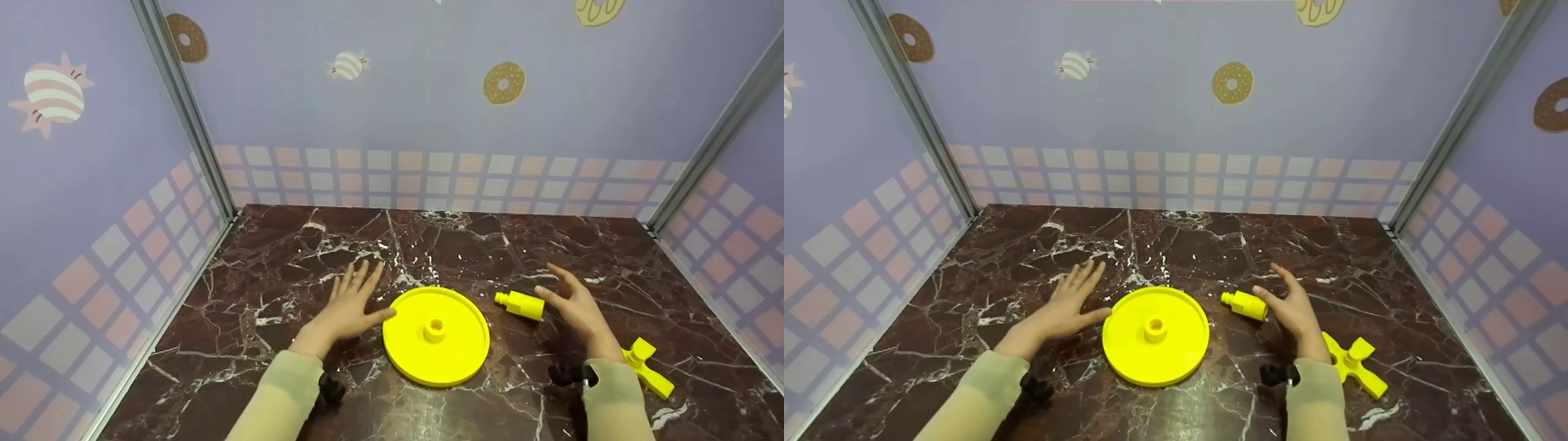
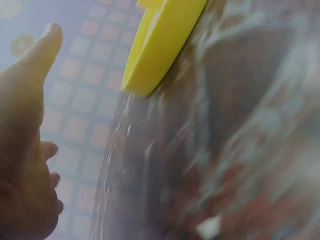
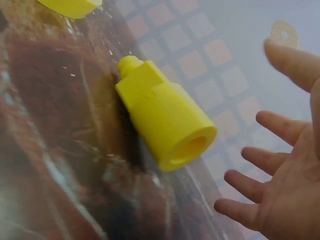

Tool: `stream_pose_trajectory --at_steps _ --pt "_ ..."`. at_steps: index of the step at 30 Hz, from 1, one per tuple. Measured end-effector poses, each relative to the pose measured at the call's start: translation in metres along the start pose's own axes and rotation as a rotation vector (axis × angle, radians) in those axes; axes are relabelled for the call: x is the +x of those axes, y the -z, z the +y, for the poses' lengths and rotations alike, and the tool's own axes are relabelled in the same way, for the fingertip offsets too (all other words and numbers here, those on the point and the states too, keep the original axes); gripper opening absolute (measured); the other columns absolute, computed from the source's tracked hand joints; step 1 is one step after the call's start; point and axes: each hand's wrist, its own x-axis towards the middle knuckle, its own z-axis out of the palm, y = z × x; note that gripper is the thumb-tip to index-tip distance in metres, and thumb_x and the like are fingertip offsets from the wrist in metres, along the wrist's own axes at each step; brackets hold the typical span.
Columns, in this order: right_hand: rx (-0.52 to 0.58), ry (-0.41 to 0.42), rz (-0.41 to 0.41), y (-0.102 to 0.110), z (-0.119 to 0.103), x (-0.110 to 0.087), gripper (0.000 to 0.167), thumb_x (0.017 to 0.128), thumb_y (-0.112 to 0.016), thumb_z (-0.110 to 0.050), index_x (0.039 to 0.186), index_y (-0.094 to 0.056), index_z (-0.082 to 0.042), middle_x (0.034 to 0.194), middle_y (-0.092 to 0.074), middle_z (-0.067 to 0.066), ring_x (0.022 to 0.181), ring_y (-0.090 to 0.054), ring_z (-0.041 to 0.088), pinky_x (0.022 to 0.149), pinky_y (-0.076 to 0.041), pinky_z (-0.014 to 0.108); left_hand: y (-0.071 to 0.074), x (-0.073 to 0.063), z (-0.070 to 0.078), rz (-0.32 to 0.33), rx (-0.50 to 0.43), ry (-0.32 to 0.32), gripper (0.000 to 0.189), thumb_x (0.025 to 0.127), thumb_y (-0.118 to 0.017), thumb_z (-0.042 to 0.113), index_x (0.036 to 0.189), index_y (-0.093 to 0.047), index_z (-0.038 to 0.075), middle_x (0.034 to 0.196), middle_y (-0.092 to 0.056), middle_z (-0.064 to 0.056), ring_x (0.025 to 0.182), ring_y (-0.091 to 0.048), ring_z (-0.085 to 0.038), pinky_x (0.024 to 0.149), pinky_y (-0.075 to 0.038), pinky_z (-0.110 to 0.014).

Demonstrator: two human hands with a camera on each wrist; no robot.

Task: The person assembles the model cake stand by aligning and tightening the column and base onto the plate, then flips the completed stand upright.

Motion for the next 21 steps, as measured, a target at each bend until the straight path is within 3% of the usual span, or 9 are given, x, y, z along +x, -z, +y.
stream_pose_trajectory --at_steps 6,10,14,18,21 --pt "0.003 0.02 -0.011 -0.006 0.011 -0.003 0.08 0.095 -0.075 -0.026 0.16 -0.034 -0.005 0.166 -0.031 0.024 0.153 -0.029 0.047 0.119 -0.039 0.061 -0.018 -0.01 0.012 -0.068 -0.071 -0.039 0.105 0.091 -0.061 0.071 0.168 -0.005 0.026 0.175 -0.002 -0.014 0.161 0.002 -0.044 0.129 0.001 -0.066" --pt "-0.012 0.061 -0.027 -0.009 0.019 -0.002 0.075 0.09 -0.08 -0.017 0.154 -0.044 0.001 0.157 -0.046 0.027 0.142 -0.047 0.046 0.106 -0.051 0.034 -0.028 -0.015 0.012 -0.12 -0.135 -0.046 0.11 0.088 -0.069 0.066 0.168 -0.007 0.024 0.174 -0.008 -0.016 0.161 -0.004 -0.044 0.129 0.0 -0.066" --pt "-0.008 0.082 -0.042 -0.014 0.025 0.0 0.069 0.088 -0.082 -0.013 0.148 -0.051 0.003 0.15 -0.054 0.027 0.128 -0.06 0.034 0.09 -0.05 0.012 -0.033 -0.019 0.01 -0.152 -0.142 -0.045 0.116 0.082 -0.076 0.065 0.168 -0.01 0.021 0.174 -0.013 -0.015 0.161 -0.006 -0.043 0.129 0.0 -0.066" --pt "-0.016 0.08 -0.038 -0.019 0.029 0.001 0.066 0.087 -0.082 -0.011 0.145 -0.054 0.005 0.142 -0.06 0.028 0.11 -0.064 0.012 0.084 -0.051 0.011 -0.036 -0.02 0.007 -0.164 -0.116 -0.071 0.122 0.077 -0.08 0.065 0.167 -0.013 0.018 0.173 -0.015 -0.015 0.161 -0.005 -0.044 0.128 0.001 -0.068" --pt "-0.042 0.074 -0.027 -0.021 0.032 0.001 0.064 0.086 -0.082 -0.012 0.143 -0.056 0.005 0.135 -0.064 0.028 0.102 -0.063 0.008 0.081 -0.052 0.013 -0.037 -0.021 0.007 -0.168 -0.107 -0.084 0.124 0.076 -0.082 0.066 0.167 -0.014 0.016 0.173 -0.016 -0.017 0.161 -0.004 -0.045 0.128 0.001 -0.068"
